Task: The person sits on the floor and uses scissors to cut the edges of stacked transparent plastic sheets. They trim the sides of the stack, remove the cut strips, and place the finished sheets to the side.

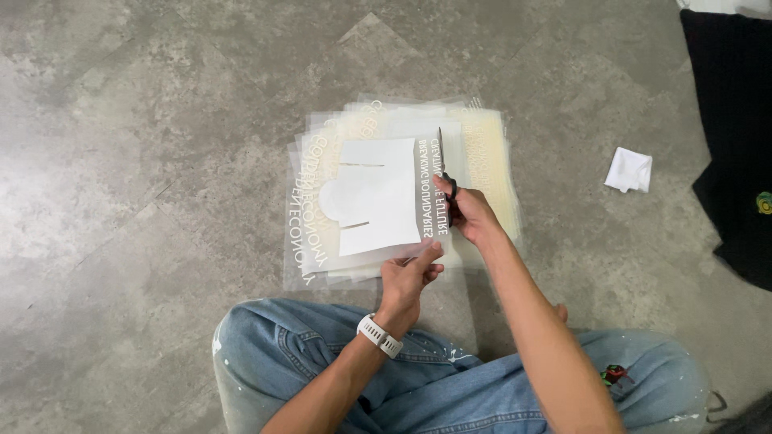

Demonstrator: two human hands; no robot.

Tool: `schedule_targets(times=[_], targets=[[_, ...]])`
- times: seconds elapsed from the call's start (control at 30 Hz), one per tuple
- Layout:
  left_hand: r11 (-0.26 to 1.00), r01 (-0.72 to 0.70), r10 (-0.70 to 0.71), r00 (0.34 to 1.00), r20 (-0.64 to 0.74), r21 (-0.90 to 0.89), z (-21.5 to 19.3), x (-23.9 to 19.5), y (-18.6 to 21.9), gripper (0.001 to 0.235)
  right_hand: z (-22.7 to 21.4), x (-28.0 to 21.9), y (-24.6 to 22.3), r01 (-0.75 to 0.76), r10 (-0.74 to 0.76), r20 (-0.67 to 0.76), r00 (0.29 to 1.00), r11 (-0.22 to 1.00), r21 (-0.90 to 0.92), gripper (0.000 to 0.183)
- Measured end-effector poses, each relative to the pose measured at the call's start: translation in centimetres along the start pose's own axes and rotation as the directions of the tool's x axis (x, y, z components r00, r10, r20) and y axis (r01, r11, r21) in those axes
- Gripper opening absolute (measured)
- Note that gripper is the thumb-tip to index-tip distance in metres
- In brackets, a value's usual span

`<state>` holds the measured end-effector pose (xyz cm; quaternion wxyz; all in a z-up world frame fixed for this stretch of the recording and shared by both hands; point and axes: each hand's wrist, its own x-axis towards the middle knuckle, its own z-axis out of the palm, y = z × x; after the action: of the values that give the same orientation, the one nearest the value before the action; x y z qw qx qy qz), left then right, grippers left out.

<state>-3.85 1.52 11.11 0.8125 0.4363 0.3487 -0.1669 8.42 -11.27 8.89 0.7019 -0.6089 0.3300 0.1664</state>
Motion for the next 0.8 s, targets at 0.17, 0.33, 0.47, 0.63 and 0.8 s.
schedule_targets(times=[0.17, 0.33, 0.47, 0.63, 0.8], targets=[[1.0, -0.003, 0.003, 1.0, 0.004, -0.021, 0.2, -0.4, 0.3, 0.046, -0.2, 1.3, -0.6, 0.003, -0.003, -0.004, 1.0, 1.0, 0.017, 0.05], [1.0, 0.01, -0.009, 1.0, 0.011, -0.02, 0.7, -1.3, 0.0, 0.043, -1.1, 2.9, -1.4, 0.04, -0.04, -0.009, 0.999, 0.999, 0.032, 0.049], [0.999, 0.01, -0.012, 0.997, 0.071, 0.031, -0.1, 0.1, -2.9, 0.049, -2.9, 3.7, -1.5, 0.15, -0.151, -0.055, 0.987, 0.988, -0.02, 0.049], [0.996, -0.02, 0.008, 0.988, 0.151, 0.081, 0.2, 0.3, -3.3, 0.056, -4.7, -0.2, -0.6, 0.26, -0.295, -0.112, 0.949, 0.932, -0.251, 0.033], [0.891, -0.261, 0.085, 0.9, 0.427, 0.372, -0.1, 0.8, -3.2, 0.077, -10.1, 0.3, -1.3, 0.393, -0.395, -0.294, 0.87, 0.917, -0.066, 0.028]])
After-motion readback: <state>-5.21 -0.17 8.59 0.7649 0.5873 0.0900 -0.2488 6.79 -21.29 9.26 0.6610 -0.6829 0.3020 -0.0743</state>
